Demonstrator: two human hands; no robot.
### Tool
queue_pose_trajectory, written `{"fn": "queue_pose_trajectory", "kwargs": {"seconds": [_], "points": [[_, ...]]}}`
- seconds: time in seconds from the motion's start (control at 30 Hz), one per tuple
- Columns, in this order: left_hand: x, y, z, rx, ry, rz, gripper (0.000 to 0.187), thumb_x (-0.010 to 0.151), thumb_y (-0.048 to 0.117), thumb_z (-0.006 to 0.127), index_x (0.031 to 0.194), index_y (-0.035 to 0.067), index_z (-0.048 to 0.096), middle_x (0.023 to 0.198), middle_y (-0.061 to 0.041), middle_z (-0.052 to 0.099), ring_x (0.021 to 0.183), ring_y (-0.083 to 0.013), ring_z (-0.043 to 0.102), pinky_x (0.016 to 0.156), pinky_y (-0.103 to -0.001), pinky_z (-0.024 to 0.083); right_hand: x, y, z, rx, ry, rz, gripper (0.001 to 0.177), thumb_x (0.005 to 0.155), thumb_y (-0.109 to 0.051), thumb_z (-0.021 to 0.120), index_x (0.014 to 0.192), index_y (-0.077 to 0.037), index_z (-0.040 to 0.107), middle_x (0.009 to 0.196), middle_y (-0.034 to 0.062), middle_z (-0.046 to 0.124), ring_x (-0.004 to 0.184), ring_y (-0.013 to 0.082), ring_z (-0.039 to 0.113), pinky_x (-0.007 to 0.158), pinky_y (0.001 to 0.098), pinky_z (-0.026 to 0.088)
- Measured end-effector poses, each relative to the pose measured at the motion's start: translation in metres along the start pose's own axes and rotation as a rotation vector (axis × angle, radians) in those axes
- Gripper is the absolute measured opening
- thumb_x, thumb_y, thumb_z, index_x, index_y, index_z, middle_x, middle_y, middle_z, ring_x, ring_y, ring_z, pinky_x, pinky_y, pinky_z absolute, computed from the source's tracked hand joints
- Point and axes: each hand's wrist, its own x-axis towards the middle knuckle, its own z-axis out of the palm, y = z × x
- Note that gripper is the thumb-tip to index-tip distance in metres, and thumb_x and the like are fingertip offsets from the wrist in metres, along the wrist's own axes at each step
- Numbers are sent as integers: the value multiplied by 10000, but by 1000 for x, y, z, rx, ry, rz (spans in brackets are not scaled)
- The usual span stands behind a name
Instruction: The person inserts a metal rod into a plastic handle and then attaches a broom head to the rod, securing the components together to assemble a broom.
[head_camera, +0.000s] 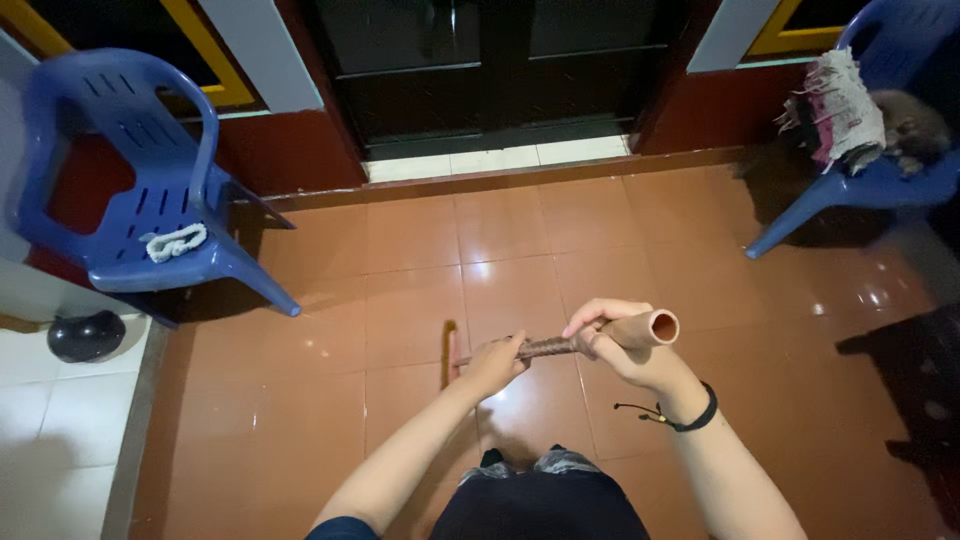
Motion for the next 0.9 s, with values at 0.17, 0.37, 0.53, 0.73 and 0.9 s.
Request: {"fn": "queue_pose_trajectory", "kwargs": {"seconds": [0.17, 0.37, 0.53, 0.73, 0.9], "points": [[-26, -34, -21, 43, -46, -98, 443, 858, 234, 700, 1262, 118, 561, 1096, -177, 721, 1033, -406, 666, 868, -509, 513, 12, 24, 6, 6, -36, 53, 137, 914, -16, 590, 941, 41, 711, 772, 74, 696, 699, 121, 639, 623, 259, 527], [-50, -104, -28, 165, -80, -208, 473, 855, 262, 721, 1283, 137, 562, 1128, -161, 705, 1046, -389, 661, 886, -510, 512, 34, 86, 16, 114, -163, 66, 126, 932, 2, 568, 963, 18, 689, 924, 112, 729, 799, 137, 667, 714, 280, 563], [-65, -157, -15, 194, -68, -304, 422, 840, 227, 731, 1223, 129, 586, 1104, -167, 696, 1047, -382, 655, 881, -499, 518, 47, 137, 29, 104, -315, 52, 96, 960, 12, 577, 954, -12, 670, 1054, 126, 737, 864, 143, 666, 809, 290, 581], [-63, -158, 7, 148, -52, -416, 272, 813, 133, 725, 1065, 86, 634, 1041, -196, 714, 1016, -390, 680, 875, -483, 532, 44, 149, 48, 32, -345, 17, 85, 930, -19, 601, 931, -24, 686, 961, 76, 729, 854, 128, 652, 797, 297, 558], [-47, -135, 33, 78, -71, -482, 248, 802, 110, 723, 1030, 80, 631, 958, -188, 710, 937, -365, 709, 835, -474, 533, 31, 127, 40, -167, -324, 133, 109, 903, -63, 622, 866, -59, 725, 827, 12, 734, 756, 108, 657, 711, 288, 538]]}}
